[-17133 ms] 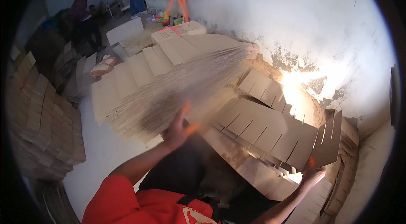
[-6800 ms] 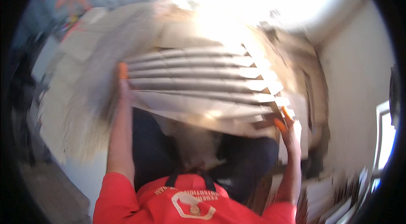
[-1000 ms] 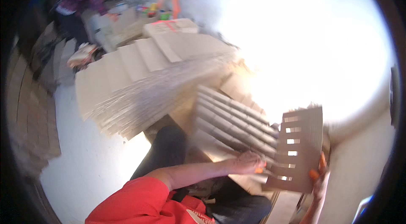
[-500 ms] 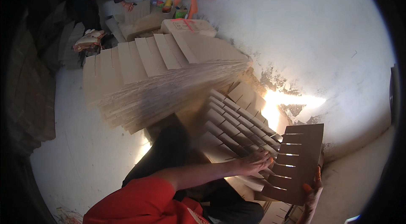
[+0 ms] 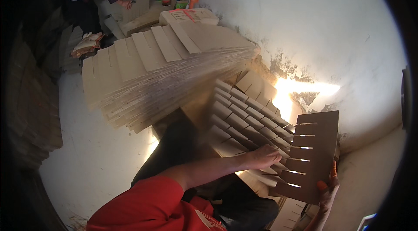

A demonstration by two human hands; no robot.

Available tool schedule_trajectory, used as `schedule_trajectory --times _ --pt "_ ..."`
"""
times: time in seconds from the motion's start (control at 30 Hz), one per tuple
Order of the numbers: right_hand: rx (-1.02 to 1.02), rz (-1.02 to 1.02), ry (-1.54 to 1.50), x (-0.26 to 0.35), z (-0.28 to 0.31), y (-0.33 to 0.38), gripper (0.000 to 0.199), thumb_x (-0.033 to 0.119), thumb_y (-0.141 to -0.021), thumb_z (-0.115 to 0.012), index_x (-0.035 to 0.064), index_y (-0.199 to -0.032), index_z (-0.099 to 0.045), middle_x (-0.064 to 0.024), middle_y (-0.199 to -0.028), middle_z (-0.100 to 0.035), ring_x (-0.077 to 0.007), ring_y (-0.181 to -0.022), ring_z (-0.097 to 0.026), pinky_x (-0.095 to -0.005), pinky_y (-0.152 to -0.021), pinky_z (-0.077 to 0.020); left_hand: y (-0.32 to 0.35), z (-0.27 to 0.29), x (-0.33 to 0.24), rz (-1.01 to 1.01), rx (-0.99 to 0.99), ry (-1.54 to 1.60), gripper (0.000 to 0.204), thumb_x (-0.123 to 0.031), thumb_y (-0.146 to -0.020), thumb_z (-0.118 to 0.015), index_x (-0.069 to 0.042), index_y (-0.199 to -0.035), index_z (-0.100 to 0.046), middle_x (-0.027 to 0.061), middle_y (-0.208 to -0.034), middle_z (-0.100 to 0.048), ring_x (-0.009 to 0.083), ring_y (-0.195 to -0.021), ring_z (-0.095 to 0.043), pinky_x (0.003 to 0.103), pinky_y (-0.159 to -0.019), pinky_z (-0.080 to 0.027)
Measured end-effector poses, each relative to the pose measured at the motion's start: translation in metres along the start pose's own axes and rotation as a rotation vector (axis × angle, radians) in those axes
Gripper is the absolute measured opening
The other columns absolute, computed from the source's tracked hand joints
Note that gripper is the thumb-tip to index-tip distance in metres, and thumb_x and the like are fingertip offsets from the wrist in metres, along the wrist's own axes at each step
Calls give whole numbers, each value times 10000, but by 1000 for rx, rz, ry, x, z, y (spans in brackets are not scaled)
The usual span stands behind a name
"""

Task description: The person uses a utility knife to cut slits into flat cardboard sheets and then folds them into accordion-like structures. The finished pieces are stacked on the floor beside the work area.

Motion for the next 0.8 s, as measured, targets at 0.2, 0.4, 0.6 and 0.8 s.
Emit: schedule_trajectory --times 0.2,0.4,0.6,0.8 --pt "-44 -60 -6 -5 8 -4 932 -197 -608 -443 52 -1494 -298 -161 -1375 -512 -239 -1185 -557 -324 -970 -479 1 -5 1 -7 11 -31 153 -81 -762 -552 -13 -643 -483 185 -615 -539 355 -615 -617 447 -557 -507" --pt "-52 48 22 -17 11 7 893 -186 -646 -416 40 -1499 -276 -163 -1433 -457 -247 -1260 -497 -343 -1041 -424 2 3 -3 29 16 -50 152 -90 -768 -552 -9 -650 -503 188 -610 -558 349 -635 -636 446 -561 -519" --pt "37 101 116 4 -3 5 866 -200 -664 -394 17 -1494 -276 -152 -1429 -459 -246 -1255 -496 -334 -1034 -418 1 -2 -2 -29 -2 -39 143 -130 -812 -567 -25 -743 -499 170 -609 -541 360 -615 -608 459 -533 -473" --pt "5 35 36 -18 0 2 867 -191 -715 -477 37 -1514 -230 -101 -1482 -405 -209 -1337 -399 -319 -1079 -339 4 -5 -1 0 17 40 59 -91 -766 -602 -66 -753 -551 157 -688 -598 355 -688 -613 467 -585 -456"
Point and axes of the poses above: each hand's wrist, its own y-axis away from the middle knuckle, its own z-axis out of the back of the hand, x = y × z, the point moved 3 cm from there along -y, towards the middle knuckle
